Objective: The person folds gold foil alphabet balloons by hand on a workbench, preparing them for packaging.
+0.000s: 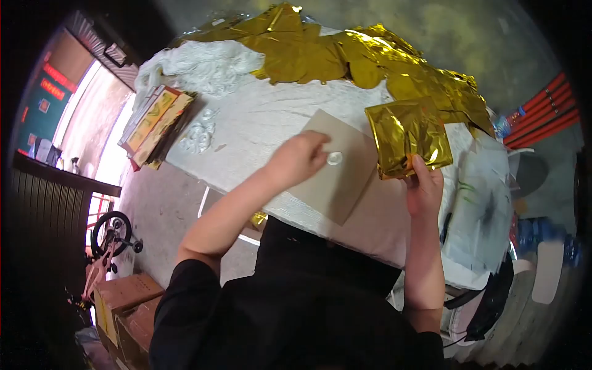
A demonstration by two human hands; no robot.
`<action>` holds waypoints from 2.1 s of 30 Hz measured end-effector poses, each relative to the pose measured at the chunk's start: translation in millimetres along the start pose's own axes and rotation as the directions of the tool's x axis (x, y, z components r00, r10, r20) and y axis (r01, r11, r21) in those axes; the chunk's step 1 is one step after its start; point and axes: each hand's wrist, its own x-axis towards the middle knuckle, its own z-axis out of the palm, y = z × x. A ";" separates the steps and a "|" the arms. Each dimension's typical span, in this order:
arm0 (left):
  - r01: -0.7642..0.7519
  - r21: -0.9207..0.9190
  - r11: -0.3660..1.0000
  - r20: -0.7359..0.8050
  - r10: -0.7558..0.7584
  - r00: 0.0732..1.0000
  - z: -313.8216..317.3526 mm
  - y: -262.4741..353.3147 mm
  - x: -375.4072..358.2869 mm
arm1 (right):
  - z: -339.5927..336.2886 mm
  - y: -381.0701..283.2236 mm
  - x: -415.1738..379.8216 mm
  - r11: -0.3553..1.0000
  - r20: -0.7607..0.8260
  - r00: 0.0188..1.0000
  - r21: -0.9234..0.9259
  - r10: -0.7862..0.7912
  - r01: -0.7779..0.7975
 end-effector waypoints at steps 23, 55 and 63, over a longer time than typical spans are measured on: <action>-0.135 0.093 0.986 -0.122 0.146 0.982 3.7 13.3 -76.6 | 13.8 -1.0 15.1 0.528 0.032 0.685 -0.664 0.728 -0.530; -0.443 0.158 0.882 0.467 0.329 0.821 5.9 15.9 -5.8 | 18.1 -7.2 -20.9 -0.020 0.612 0.757 -0.775 0.227 0.632; -0.430 0.126 0.894 0.478 0.325 0.816 4.9 13.7 0.8 | 4.8 2.6 -13.5 -0.096 0.548 0.757 -0.784 0.357 0.613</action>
